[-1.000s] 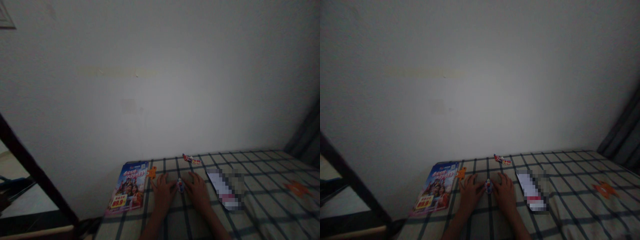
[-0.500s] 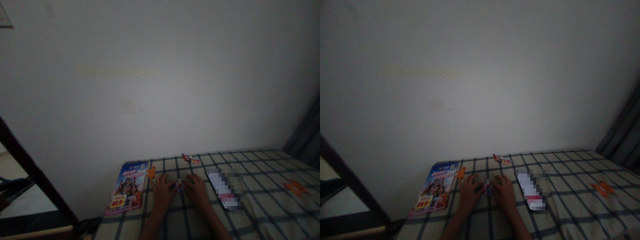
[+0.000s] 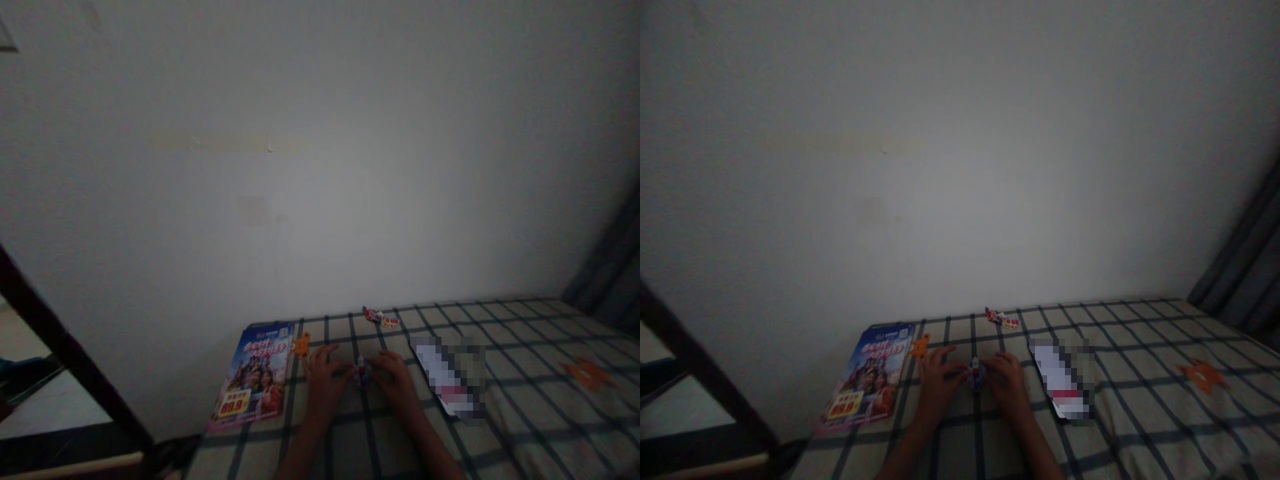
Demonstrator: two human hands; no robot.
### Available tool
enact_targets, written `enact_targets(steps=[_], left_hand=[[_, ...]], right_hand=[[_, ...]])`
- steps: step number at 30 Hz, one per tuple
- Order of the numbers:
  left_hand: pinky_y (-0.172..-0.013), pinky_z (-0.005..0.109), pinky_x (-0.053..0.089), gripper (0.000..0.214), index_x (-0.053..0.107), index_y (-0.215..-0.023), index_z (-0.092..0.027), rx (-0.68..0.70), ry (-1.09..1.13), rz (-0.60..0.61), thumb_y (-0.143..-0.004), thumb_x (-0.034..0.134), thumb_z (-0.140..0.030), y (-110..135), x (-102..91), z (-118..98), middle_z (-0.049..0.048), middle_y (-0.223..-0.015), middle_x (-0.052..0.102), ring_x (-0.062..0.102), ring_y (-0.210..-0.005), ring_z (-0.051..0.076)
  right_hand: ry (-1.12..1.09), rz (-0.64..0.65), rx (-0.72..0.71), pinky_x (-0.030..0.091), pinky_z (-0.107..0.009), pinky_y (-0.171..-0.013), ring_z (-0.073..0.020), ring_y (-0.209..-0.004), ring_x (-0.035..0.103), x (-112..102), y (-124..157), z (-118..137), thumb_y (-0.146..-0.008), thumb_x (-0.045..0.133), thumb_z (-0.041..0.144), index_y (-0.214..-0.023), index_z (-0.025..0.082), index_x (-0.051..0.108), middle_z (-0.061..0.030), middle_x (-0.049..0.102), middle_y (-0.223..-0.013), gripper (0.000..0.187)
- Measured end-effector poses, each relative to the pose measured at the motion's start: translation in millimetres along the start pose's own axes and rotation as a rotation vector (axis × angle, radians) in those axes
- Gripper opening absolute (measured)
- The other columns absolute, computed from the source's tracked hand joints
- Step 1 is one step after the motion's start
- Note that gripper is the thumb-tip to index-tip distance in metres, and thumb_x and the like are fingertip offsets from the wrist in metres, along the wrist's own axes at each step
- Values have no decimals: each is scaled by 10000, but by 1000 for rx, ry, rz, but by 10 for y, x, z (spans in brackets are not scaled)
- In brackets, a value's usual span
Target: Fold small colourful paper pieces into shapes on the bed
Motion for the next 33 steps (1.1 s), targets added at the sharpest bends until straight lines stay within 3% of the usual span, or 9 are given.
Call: enact_targets(steps=[7, 17, 33], left_hand=[[-1110, 565, 294, 67, 796, -822, -348, 73, 40, -51, -755, 799, -354, 1, 45, 15, 11, -1263, 655, 507, -1219, 299], [-1095, 539, 325, 57, 792, -823, -333, 101, 62, -57, -766, 794, -331, 0, 50, 6, 5, -1245, 667, 526, -1201, 284], [-1112, 641, 240, 32, 796, -772, -331, 57, 129, -78, -749, 811, -347, -5, 52, -8, 31, -1228, 673, 532, -1201, 310]], right_hand=[[-28, -47, -31, 503, -463, -994, -263, -1153, 587, -44, 1, 65, -898, 583, 425, -1127, 314, 725, -68, 729, -1038, 292], [-89, -59, -35, 492, -450, -970, -263, -1090, 602, -41, -4, 33, -889, 616, 483, -944, 291, 764, -69, 730, -965, 249], [-164, -88, 70, 486, -445, -949, -284, -1072, 608, -53, -23, 35, -835, 631, 615, -866, 281, 779, -90, 731, -935, 367]])
Point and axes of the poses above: each hand's wrist, its own y-axis away from the middle knuckle, its own x-axis out of the palm, z = x × y, the point moved 4 cm from there along -y, towards the middle knuckle
